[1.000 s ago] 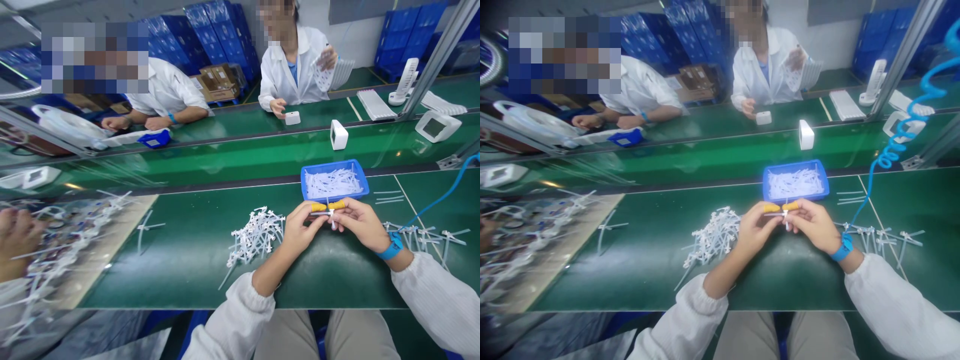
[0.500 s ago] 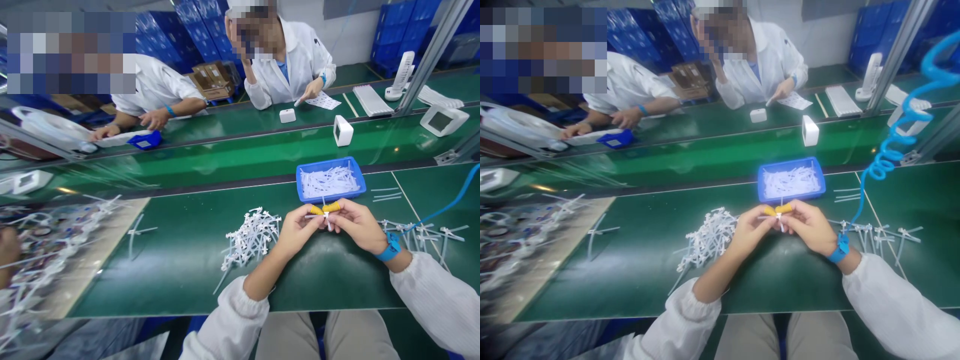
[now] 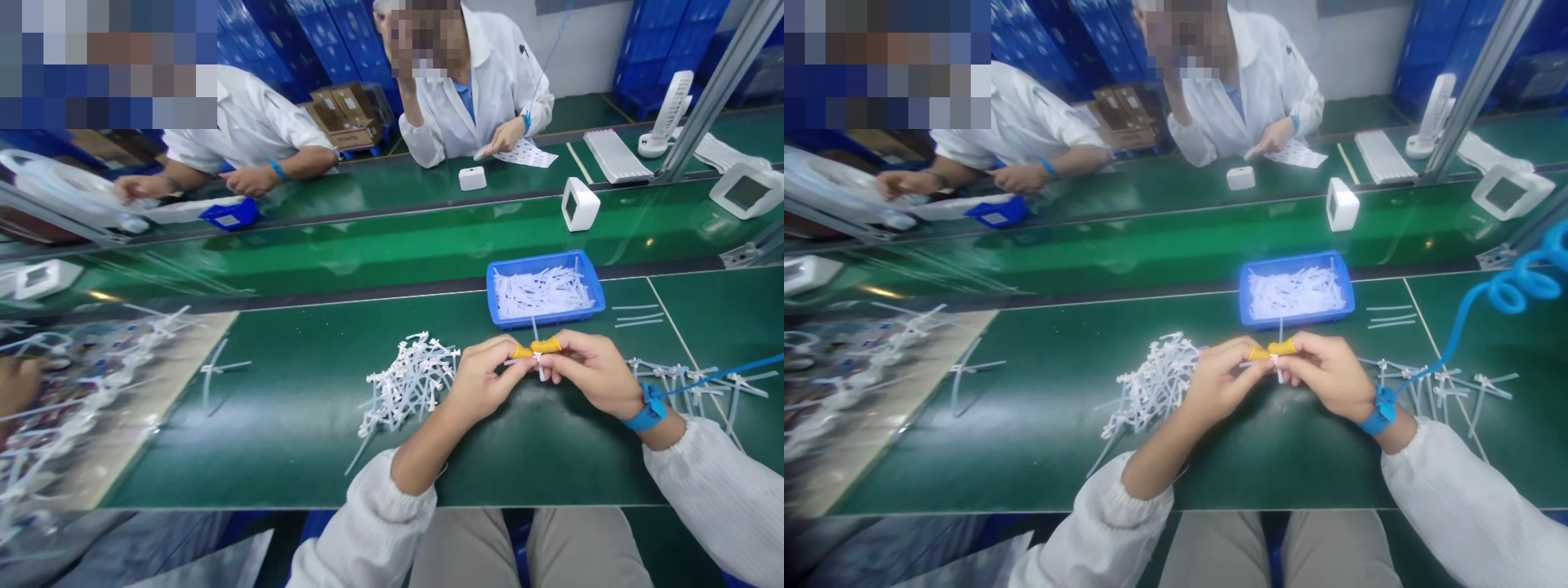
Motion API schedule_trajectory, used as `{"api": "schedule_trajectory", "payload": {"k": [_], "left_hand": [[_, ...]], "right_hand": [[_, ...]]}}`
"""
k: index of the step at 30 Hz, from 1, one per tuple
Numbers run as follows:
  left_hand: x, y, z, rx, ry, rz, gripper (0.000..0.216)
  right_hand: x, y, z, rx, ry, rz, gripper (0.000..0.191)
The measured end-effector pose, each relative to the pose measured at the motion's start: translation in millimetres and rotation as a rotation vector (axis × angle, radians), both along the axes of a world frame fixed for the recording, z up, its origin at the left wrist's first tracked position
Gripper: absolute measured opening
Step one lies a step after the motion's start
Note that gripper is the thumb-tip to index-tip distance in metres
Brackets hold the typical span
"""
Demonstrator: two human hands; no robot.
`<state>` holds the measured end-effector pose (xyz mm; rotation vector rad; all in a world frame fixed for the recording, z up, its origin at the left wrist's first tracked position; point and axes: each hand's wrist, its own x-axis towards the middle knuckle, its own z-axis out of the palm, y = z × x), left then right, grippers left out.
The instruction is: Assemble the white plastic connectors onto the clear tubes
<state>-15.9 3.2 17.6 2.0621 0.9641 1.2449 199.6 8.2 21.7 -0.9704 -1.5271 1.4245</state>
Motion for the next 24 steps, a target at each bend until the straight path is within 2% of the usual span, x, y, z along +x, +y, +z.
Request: {"api": "schedule_trajectory", "payload": {"k": [8,14,20,24], "left_hand": [[-1,2,-7.7,-0.011,0.095,0.045,0.033],[1,6,-9.0,0.05,0.048,0.111,0.01],[-1,6,-8.9,0.201,0.046,0.065,0.005],[0,5,-5.7,0.185,0.028,0.08,0.005]], "right_hand": [[2,11,-3.8,-0.098,0.065,0.074,0.035],[1,17,-7.5,-0.179,0.193,0.105,0.037],[1,16,-11.3,-0.272,0.276,0.133,0.038],[1,16,-12.3,-0.263,0.228,0.116,0.04]]}}
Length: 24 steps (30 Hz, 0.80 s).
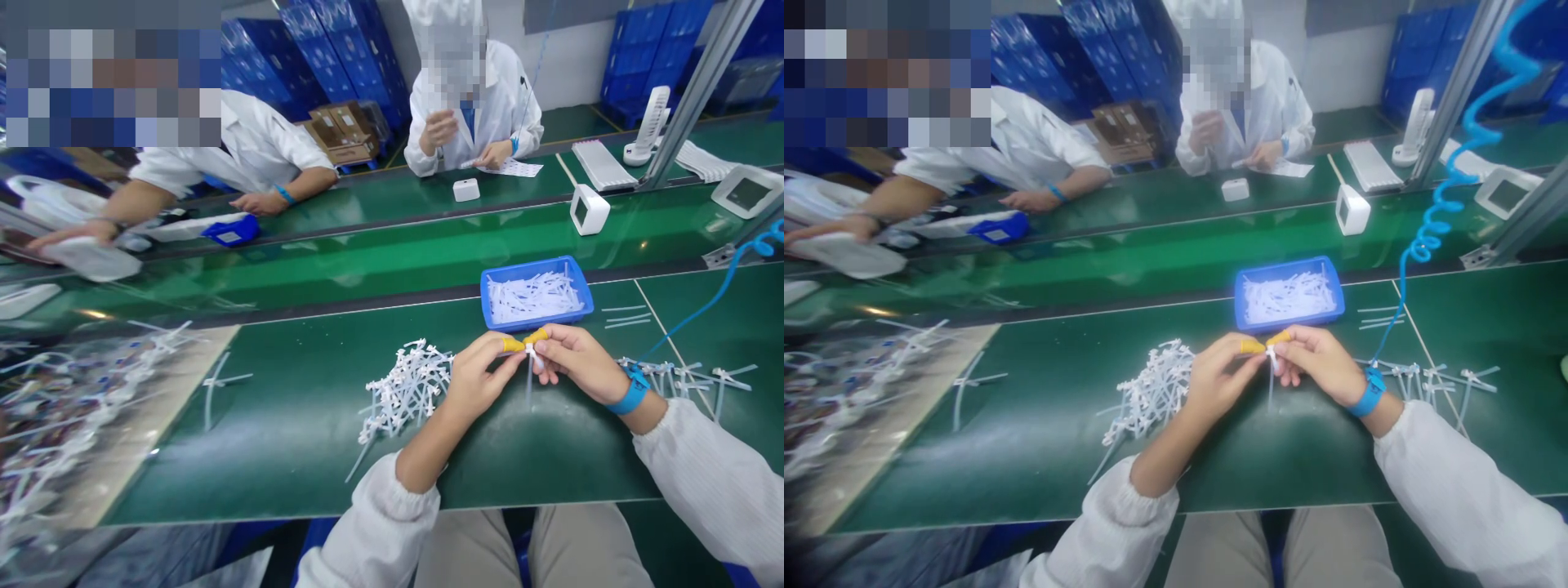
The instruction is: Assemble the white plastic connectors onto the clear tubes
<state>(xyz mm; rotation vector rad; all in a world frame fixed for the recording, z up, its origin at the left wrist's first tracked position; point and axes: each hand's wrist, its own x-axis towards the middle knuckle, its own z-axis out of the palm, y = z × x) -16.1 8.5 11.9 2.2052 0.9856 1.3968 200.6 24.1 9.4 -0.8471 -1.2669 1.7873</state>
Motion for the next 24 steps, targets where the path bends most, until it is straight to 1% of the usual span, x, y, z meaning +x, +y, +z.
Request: {"api": "schedule_trajectory", "payload": {"k": [5,9,14,20,24], "left_hand": [[3,-2,5.0,-0.084,-0.053,0.05,0.009],[6,-3,3.3,-0.2,-0.098,0.07,0.011],[10,-5,-0.8,-0.312,-0.178,0.057,0.013],[11,-6,-0.7,-0.307,-0.194,0.032,0.012],[7,-5,-1.2,-0.267,-0.151,0.016,0.012]], "right_hand": [[-2,-3,3.0,0.141,-0.058,-0.151,0.039],[-7,-8,5.7,0.188,-0.018,-0.153,0.041],[-9,-10,4.0,0.161,-0.02,-0.148,0.043],[-6,-9,0.6,0.155,-0.073,-0.199,0.037],[-4,-7,1.3,0.161,-0.101,-0.196,0.037]]}}
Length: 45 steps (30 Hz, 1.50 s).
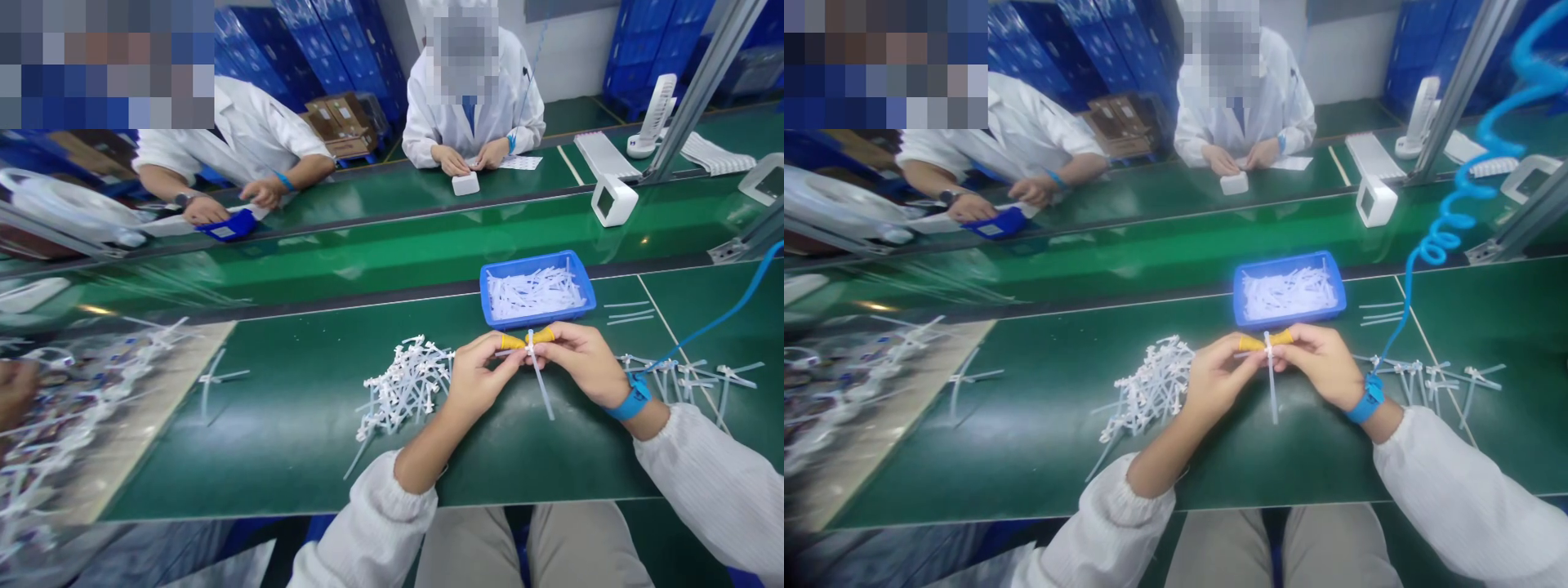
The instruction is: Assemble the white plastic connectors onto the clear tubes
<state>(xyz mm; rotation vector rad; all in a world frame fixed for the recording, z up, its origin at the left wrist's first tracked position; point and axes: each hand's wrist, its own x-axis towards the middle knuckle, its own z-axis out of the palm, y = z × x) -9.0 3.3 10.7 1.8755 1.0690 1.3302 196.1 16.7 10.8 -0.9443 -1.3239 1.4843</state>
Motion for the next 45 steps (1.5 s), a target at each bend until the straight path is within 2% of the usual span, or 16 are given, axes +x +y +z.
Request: {"api": "schedule_trajectory", "payload": {"k": [6,13,21,24,27,31,36,41,45], "left_hand": [[-3,3,-2.3,-0.005,0.016,-0.03,0.013],[-7,12,-5.7,-0.015,0.027,-0.112,0.016],[-3,17,-14.4,0.065,0.108,-0.012,0.015],[-2,15,-15.0,0.084,0.138,-0.058,0.015],[-2,14,-16.9,0.027,0.128,-0.117,0.017],[-3,13,-20.3,-0.073,0.063,-0.138,0.034],[-3,13,-16.7,-0.119,0.086,-0.181,0.032],[-2,12,-15.9,-0.15,0.214,-0.224,0.026],[0,11,-19.7,-0.149,0.329,-0.275,0.023]], "right_hand": [[0,5,-2.2,-0.024,0.035,0.027,0.035],[-1,10,-8.6,-0.087,0.085,0.087,0.044],[0,9,-11.7,0.039,0.06,0.057,0.037],[1,6,-11.5,0.094,-0.021,0.039,0.032],[8,7,-1.0,0.196,-0.123,0.035,0.026],[38,13,29.9,0.321,-0.269,0.04,0.02],[94,24,62.5,0.357,-0.498,-0.026,0.019],[127,34,62.6,0.325,-0.891,0.079,0.018],[135,34,58.2,0.256,-1.064,0.179,0.024]]}}
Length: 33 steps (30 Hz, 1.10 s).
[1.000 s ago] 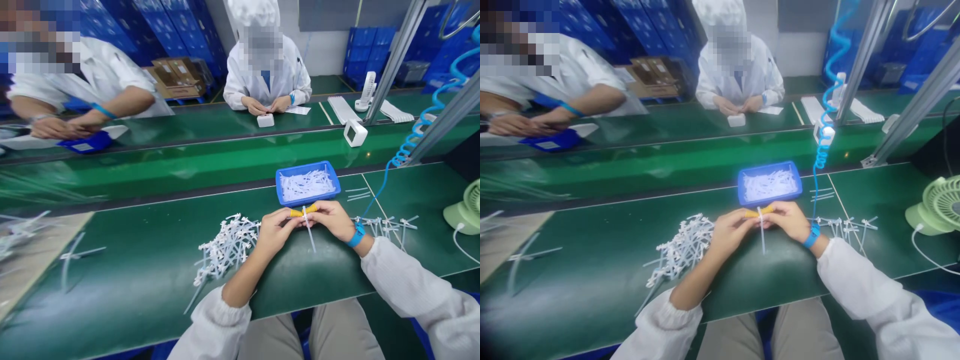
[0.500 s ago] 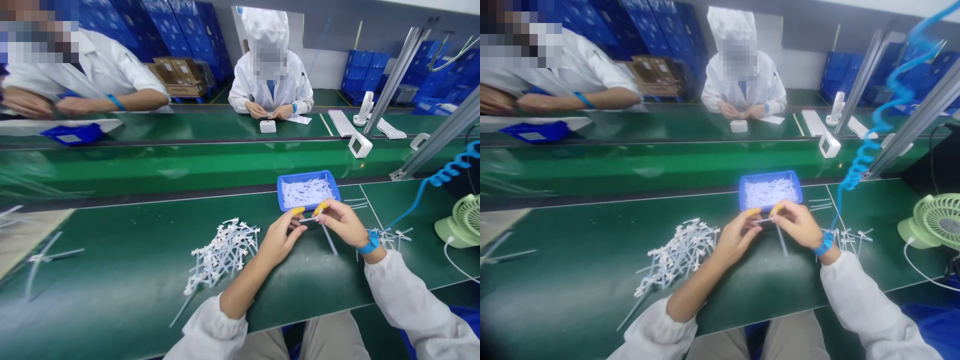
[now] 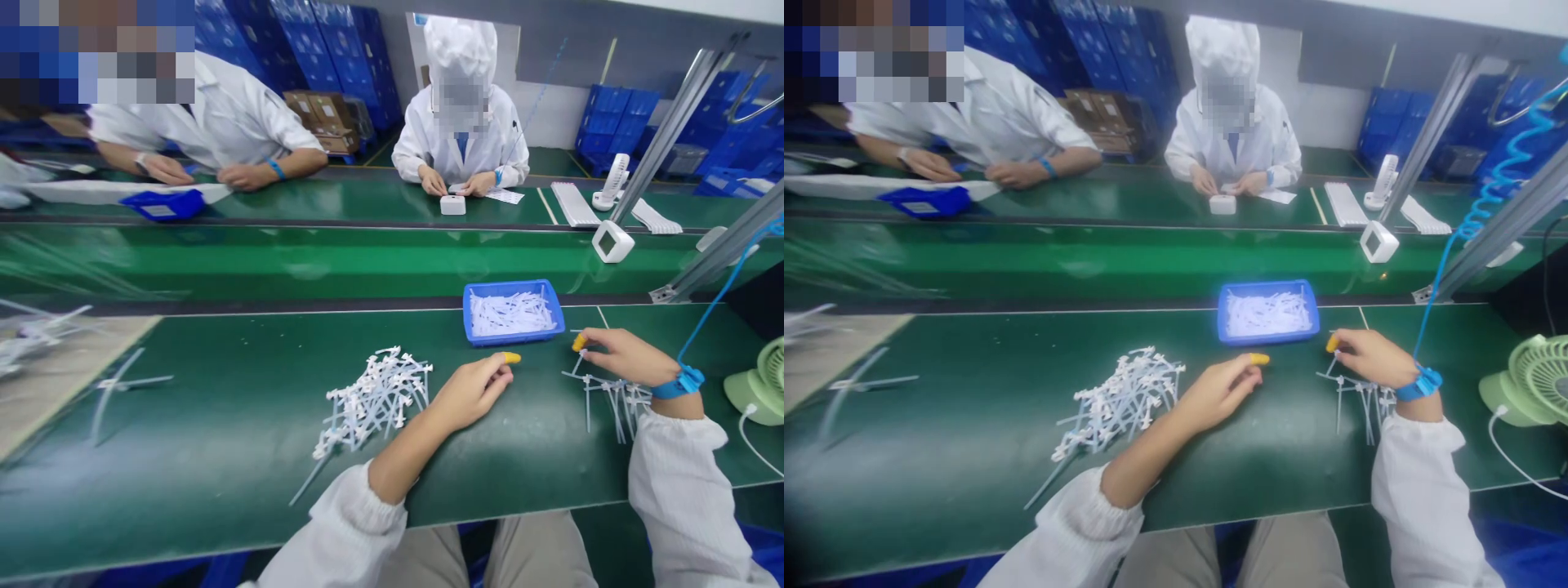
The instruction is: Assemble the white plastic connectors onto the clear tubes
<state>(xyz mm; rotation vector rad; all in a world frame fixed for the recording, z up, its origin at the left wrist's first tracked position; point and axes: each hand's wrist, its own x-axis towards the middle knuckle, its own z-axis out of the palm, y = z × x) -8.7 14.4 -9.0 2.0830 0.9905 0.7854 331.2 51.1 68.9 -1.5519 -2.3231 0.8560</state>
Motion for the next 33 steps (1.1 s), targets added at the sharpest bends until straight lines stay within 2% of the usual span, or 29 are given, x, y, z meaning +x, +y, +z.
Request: {"api": "schedule_trajectory", "payload": {"k": [5,8,11,13,16,19,21,24,28,33], "left_hand": [[4,-2,1.4,0.069,0.032,-0.04,0.027],[3,1,2.1,0.107,-0.108,0.054,0.029],[1,2,0.1,0.158,-0.362,0.219,0.039],[1,1,-1.4,0.208,-0.45,0.263,0.043],[3,-2,-1.3,0.281,-0.429,0.151,0.053],[0,1,2.6,0.362,-0.412,0.096,0.061],[-7,7,7.2,0.365,-0.471,0.201,0.065],[-23,20,16.1,0.326,-0.671,0.494,0.064],[-49,44,26.9,0.267,-0.985,0.836,0.046],[-74,67,27.2,0.167,-1.321,0.994,0.023]], "right_hand": [[6,-1,-3.2,0.114,0.004,-0.026,0.035],[-6,4,-10.3,0.244,0.067,-0.067,0.039],[-40,0,-18.2,0.333,0.24,0.032,0.032],[-69,-9,-26.1,0.303,0.33,0.172,0.028],[-113,-26,-48.9,0.256,0.349,0.345,0.026],[-148,-38,-77.1,0.366,0.357,0.356,0.029],[-169,-39,-90.3,0.419,0.351,0.341,0.034],[-201,-32,-99.1,0.457,0.344,0.313,0.038],[-234,-17,-106.3,0.462,0.264,0.318,0.041],[-240,-4,-117.3,0.408,0.258,0.352,0.053]]}}
